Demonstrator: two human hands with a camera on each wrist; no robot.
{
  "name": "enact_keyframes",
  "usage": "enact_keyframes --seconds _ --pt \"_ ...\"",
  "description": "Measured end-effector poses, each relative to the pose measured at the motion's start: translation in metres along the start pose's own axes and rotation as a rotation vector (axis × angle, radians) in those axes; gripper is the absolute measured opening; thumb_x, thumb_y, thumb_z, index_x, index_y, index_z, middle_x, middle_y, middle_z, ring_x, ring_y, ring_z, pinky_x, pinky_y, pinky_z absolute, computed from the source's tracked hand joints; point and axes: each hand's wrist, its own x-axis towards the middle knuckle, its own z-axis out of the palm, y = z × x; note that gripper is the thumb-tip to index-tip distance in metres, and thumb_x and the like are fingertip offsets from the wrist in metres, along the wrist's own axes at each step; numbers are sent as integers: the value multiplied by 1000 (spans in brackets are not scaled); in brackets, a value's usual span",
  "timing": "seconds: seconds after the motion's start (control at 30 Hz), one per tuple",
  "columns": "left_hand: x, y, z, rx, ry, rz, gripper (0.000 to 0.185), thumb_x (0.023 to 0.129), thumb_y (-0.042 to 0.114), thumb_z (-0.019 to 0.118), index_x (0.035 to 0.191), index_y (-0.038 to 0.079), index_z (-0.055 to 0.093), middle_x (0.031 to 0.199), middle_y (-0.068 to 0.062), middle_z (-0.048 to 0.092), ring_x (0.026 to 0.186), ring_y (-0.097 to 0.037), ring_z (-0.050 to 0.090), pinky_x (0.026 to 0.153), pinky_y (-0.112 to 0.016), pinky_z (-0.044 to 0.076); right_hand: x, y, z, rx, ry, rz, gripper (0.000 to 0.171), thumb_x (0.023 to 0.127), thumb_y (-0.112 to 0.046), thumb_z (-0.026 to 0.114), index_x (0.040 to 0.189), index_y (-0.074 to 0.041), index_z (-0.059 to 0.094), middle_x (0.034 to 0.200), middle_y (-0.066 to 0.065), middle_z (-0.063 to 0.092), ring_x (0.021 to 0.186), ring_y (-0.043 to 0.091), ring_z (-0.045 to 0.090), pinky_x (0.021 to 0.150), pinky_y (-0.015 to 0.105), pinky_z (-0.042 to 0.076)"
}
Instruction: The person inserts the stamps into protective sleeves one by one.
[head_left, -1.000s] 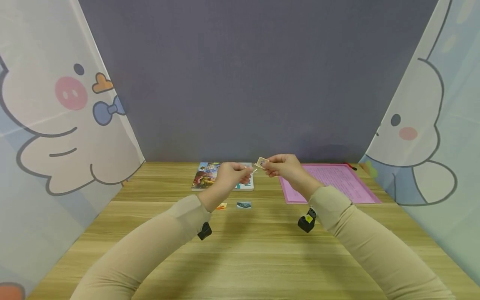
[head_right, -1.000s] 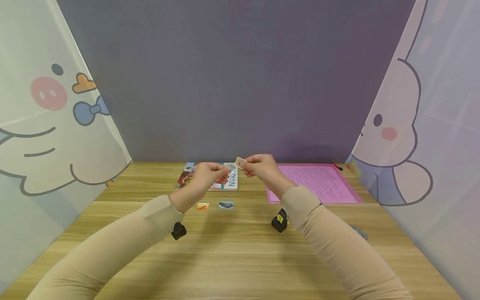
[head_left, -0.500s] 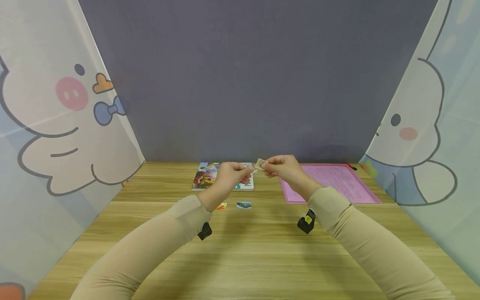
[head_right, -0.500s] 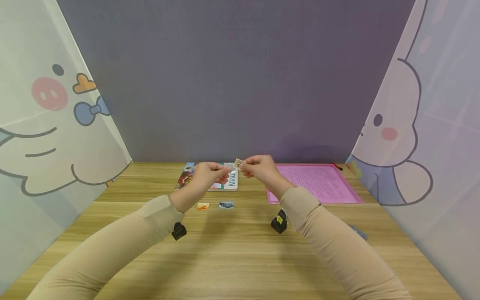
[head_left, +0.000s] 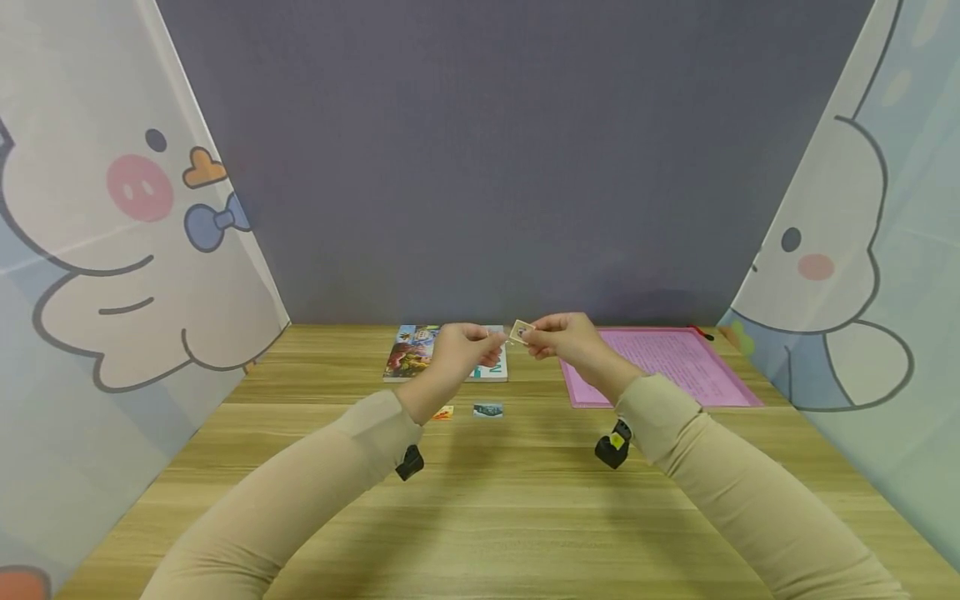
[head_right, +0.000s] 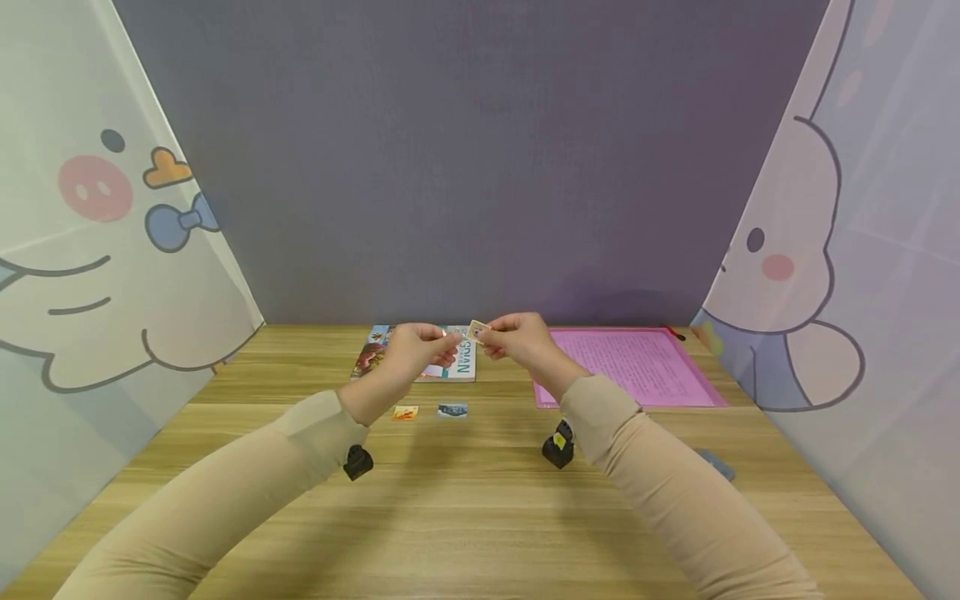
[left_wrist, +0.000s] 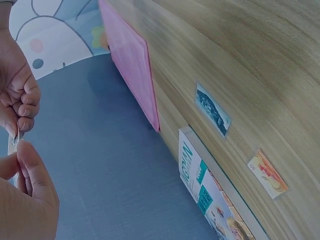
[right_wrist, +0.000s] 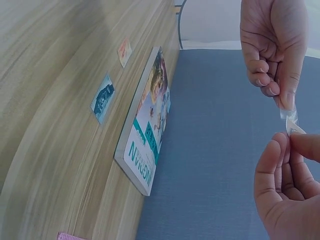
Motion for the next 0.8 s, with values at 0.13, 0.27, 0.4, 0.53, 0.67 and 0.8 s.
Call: enact_keyframes --seconds 0.13,0.27,0.4,0.53,0.67,0.8 --pt "-1 0 0 -13 3 -6 24 91 22 70 94 -2 72 83 -11 71 81 -29 70 68 -28 61 -1 1 -1 -8 -26 14 27 92 -15 68 108 7 64 82 1 69 76 13 65 71 22 58" --pt "-2 0 -1 -24 -3 -8 22 91 22 71 94 1 73 85 -12 71 77 -26 70 69 -28 61 -3 2 0 -15 -43 20 28 93 -16 68 109 6 63 87 3 69 77 13 65 73 23 58" --pt "-2 0 -1 -22 0 -1 21 90 22 71 96 2 74 85 -10 71 73 -20 69 69 -28 61 -3 2 0 -12 -59 19 28 93 -15 67 110 7 62 90 6 69 80 16 66 73 23 58" --pt "-2 -1 -1 -19 7 7 21 90 22 71 97 3 74 83 -8 71 75 -23 70 70 -30 61 -3 3 0 -8 -74 13 28 93 -15 67 110 7 62 92 9 70 79 16 66 73 24 58" --pt "-2 -1 0 -36 5 14 20 91 20 71 99 2 74 86 -12 71 79 -28 70 75 -36 62 -2 4 0 -18 -83 9 28 93 -16 67 109 7 63 90 8 70 76 12 65 74 25 58" --pt "-2 -2 0 -53 4 28 20 91 20 70 101 3 73 89 -13 70 79 -27 69 74 -35 62 0 5 0 -25 -85 18 25 93 -16 67 106 4 64 88 6 70 77 15 65 74 27 59"
